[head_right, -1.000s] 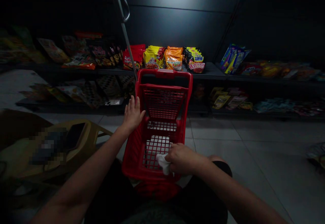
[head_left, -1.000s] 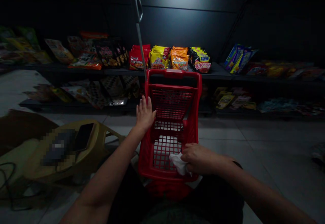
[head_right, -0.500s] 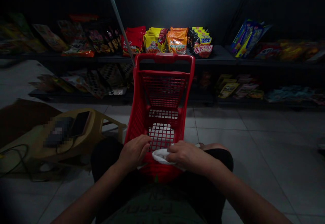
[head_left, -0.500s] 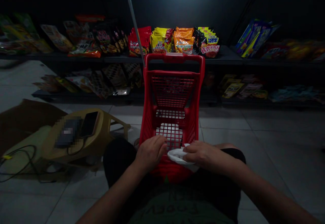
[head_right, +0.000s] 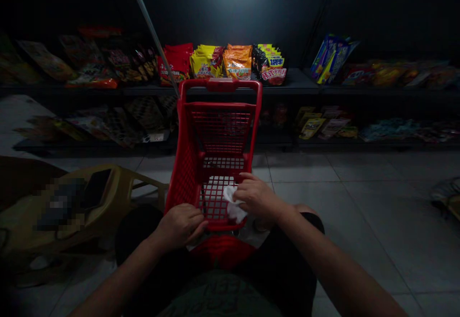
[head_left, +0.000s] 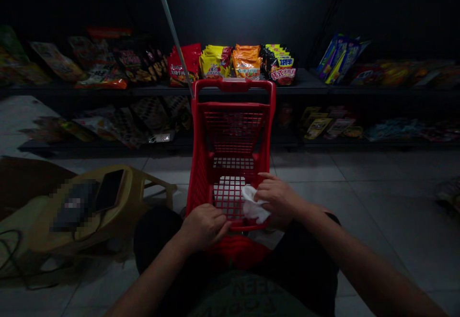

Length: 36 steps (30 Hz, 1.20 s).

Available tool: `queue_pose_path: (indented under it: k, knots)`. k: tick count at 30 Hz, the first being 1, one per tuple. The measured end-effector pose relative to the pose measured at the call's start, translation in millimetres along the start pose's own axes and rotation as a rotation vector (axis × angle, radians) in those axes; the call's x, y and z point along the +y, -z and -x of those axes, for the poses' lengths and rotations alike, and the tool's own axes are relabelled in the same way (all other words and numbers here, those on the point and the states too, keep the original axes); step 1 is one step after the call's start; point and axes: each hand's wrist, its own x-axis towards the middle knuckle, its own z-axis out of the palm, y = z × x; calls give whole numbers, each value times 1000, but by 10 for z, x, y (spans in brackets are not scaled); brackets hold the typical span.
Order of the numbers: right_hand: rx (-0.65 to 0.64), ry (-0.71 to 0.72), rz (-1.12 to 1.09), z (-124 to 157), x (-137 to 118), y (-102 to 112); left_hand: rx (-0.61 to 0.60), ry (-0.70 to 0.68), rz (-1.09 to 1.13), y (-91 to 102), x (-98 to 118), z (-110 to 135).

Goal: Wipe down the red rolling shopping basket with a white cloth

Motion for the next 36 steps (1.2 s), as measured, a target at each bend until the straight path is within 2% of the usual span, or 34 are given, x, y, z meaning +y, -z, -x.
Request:
queue_pose_path:
  k: [2, 5, 9, 11, 13, 15, 17, 20, 23, 26, 28, 31, 33, 34, 36]
  knots:
    - [64, 16, -32, 44, -157, -196, 23, 14, -2, 1, -84, -3]
    - [132, -41, -33, 66, -362, -413, 20, 62, 11, 14, -254, 13]
    - [245, -121, 2, -39, -428, -534, 6, 143, 42, 16, -443, -3]
    - [336, -179, -49, -108, -441, -570, 9, 224, 89, 12, -478, -48]
    - [445, -229, -189, -162, -464, -592, 41, 364, 227, 14, -459, -113]
    - [575, -319, -380, -196, -486, -589, 139, 532, 470, 18, -388, -196]
    - [698, -454, -604, -215, -499, -560, 248, 636, 725, 13, -278, -295]
    - [805, -620, -904, -231, -519, -501, 288, 583, 915, -43, -92, -458]
    - [820, -654, -993, -237, -555, -477, 257, 519, 860, -146, 44, -589]
    - [771, -614, -983, -218, -555, -486, 253, 523, 812, -223, 103, -627]
    - [783, -598, -917, -182, -500, -480, 243, 490, 768, -236, 132, -596]
    - [1000, -656, -639, -77, -368, -432, 187, 454, 540, -211, 209, -522]
    - [1121, -612, -384, 28, -309, -406, 68, 444, 372, -187, 275, -493]
    - [1094, -525, -266, 84, -298, -405, -27, 439, 306, -178, 305, -488]
    - [880, -280, -73, 178, -295, -429, -227, 425, 187, -175, 350, -487]
